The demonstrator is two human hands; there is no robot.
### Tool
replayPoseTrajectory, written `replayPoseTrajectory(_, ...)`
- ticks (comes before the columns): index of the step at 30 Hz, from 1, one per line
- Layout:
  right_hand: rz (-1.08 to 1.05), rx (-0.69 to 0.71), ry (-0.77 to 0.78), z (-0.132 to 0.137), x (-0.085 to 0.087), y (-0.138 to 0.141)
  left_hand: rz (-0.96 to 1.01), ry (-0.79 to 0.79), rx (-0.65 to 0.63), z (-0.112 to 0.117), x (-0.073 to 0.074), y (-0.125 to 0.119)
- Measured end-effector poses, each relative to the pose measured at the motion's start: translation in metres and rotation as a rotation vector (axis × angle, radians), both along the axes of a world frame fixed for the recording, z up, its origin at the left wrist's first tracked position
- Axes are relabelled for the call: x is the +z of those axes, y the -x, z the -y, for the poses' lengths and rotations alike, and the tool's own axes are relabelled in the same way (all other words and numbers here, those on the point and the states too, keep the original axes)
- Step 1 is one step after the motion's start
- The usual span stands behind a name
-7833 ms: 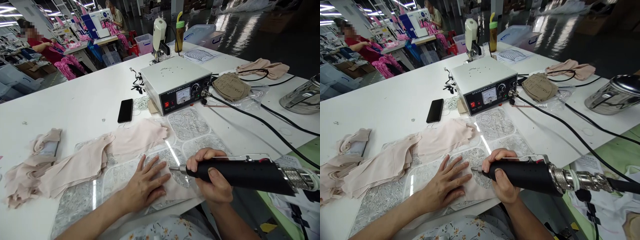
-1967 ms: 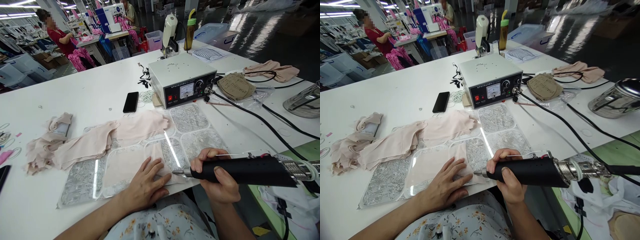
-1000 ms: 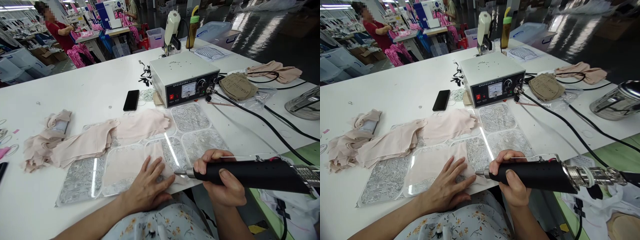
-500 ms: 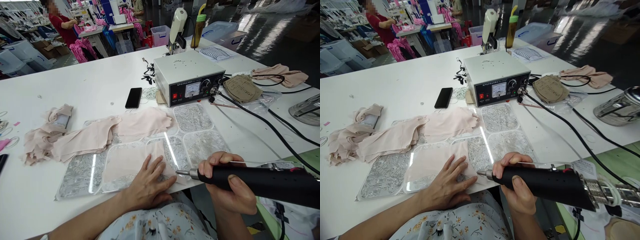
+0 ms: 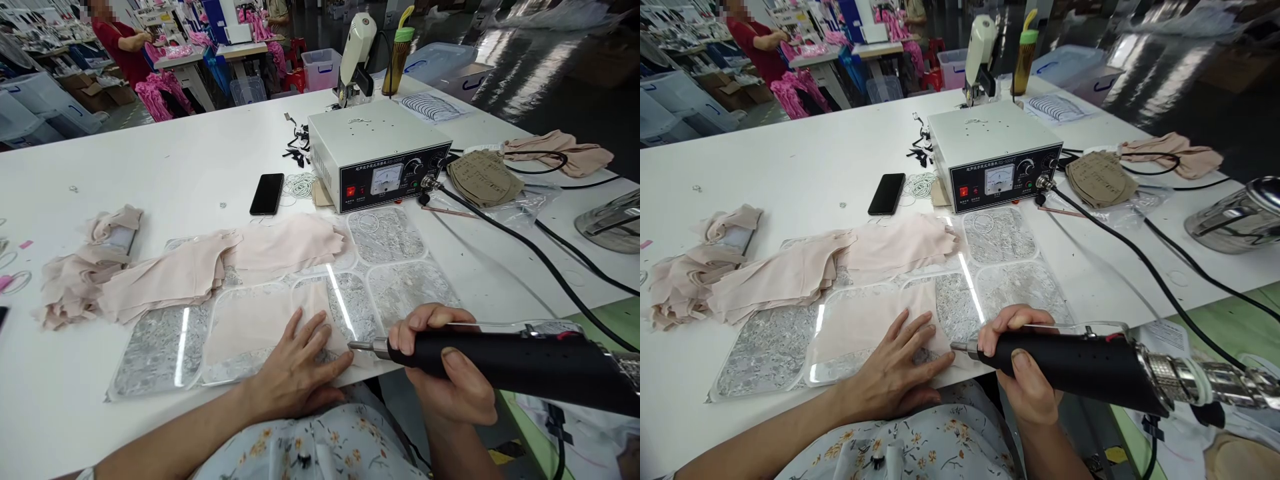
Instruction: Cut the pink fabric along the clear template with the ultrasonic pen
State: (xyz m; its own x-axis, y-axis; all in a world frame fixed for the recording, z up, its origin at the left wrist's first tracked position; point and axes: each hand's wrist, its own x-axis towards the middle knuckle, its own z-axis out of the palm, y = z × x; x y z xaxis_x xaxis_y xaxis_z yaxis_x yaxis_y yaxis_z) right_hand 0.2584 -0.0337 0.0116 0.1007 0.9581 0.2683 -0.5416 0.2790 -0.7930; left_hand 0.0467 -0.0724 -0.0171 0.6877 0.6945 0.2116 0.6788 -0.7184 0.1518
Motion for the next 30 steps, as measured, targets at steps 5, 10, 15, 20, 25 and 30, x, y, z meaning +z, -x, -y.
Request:
replayPoseTrajectory(5,0.037,-0.003,-0.028,0.0,0.0,-0.001,0.001,0.002,-0.003,0.0,0.0,0.0)
replayPoseTrajectory(10,0.044,0.01,-0.042,0.0,0.0,0.002,0.017,-0.001,-0.002,0.0,0.001,0.0)
replayPoseTrajectory(15,0.008,-0.023,-0.057,-0.002,-0.001,0.008,0.019,0.006,0.003,0.001,-0.001,0.0)
replayPoseTrajectory(20,0.014,-0.006,-0.059,-0.004,-0.004,0.011,0.015,0.014,-0.005,0.001,-0.002,0.001)
replayPoseTrajectory(25,0.04,-0.004,-0.072,-0.005,-0.004,0.013,0.018,0.003,-0.004,0.0,-0.002,0.0)
replayPoseTrajectory(30,0.037,-0.016,-0.074,-0.006,-0.003,0.015,0.015,-0.011,-0.004,0.0,-0.001,0.0)
